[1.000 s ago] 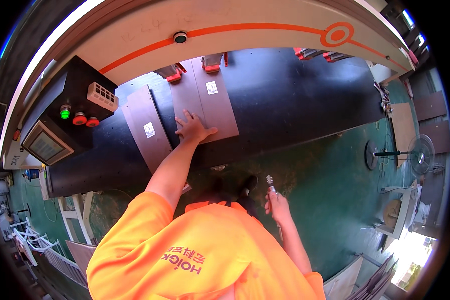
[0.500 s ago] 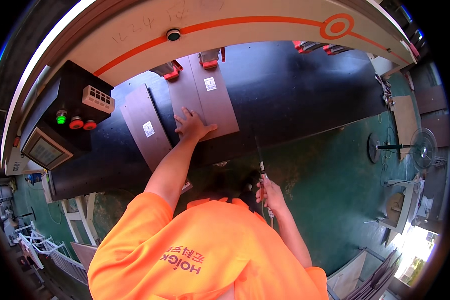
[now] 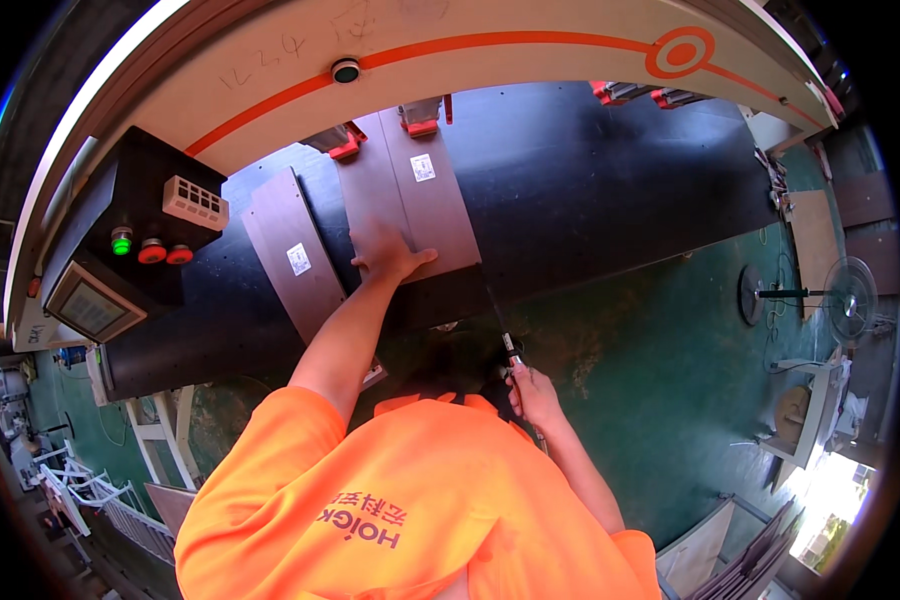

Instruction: The person places panels onto a machine bed one at a time and uses a handheld air nozzle to blow dust off their surfaces. After cleaning several panels, the person gathers them and moves them to a nearby table.

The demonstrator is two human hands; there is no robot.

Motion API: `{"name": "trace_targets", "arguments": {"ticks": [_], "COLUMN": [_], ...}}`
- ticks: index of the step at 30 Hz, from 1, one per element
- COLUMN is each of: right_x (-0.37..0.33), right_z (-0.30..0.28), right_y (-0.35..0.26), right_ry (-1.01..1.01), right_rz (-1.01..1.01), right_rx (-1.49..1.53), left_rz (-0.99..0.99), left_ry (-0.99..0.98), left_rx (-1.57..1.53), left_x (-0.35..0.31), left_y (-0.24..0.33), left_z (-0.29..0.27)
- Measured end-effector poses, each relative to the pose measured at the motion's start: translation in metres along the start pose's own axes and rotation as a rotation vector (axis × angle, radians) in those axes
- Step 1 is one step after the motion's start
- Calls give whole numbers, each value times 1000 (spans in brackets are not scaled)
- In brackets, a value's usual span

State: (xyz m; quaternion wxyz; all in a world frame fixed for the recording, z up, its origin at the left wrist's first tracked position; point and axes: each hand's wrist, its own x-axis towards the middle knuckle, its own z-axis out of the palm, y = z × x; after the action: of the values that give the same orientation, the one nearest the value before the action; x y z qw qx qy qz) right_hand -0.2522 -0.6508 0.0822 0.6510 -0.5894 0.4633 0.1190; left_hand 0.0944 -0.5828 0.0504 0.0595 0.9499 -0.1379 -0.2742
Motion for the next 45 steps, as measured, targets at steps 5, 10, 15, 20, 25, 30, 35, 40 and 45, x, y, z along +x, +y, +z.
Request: {"name": "trace_targets", "arguments": {"ticks": [5, 10, 15, 20, 25, 30, 35, 40, 45], "right_x": [-1, 7, 8, 4, 1, 0, 1, 2, 6], "right_z": [4, 3, 1, 3, 4, 3, -1, -3, 0], "right_y": [-12, -21, -26, -17, -10, -10, -15, -16, -12], "right_ry": [23, 40, 55, 17, 13, 11, 18, 5, 17], "right_rz": [17, 23, -9, -79, -49, -54, -45, -16, -54], "right_rx": [-2, 29, 34, -13, -45, -15, -40, -24, -45], "left_rz": [1, -16, -2, 5, 3, -17, 10, 1, 12], "left_ry": [-8, -4, 7, 27, 9, -13, -17, 12, 29], "left_rx": [-26, 19, 22, 4, -11, -3, -31, 12, 25], "left_x": [3, 1, 1, 3, -1, 2, 5, 3, 5], "left_y": [-1, 2, 2, -1, 2, 1, -3, 0, -1], "left_z": [3, 1, 1, 5, 1, 1, 4, 8, 10]}}
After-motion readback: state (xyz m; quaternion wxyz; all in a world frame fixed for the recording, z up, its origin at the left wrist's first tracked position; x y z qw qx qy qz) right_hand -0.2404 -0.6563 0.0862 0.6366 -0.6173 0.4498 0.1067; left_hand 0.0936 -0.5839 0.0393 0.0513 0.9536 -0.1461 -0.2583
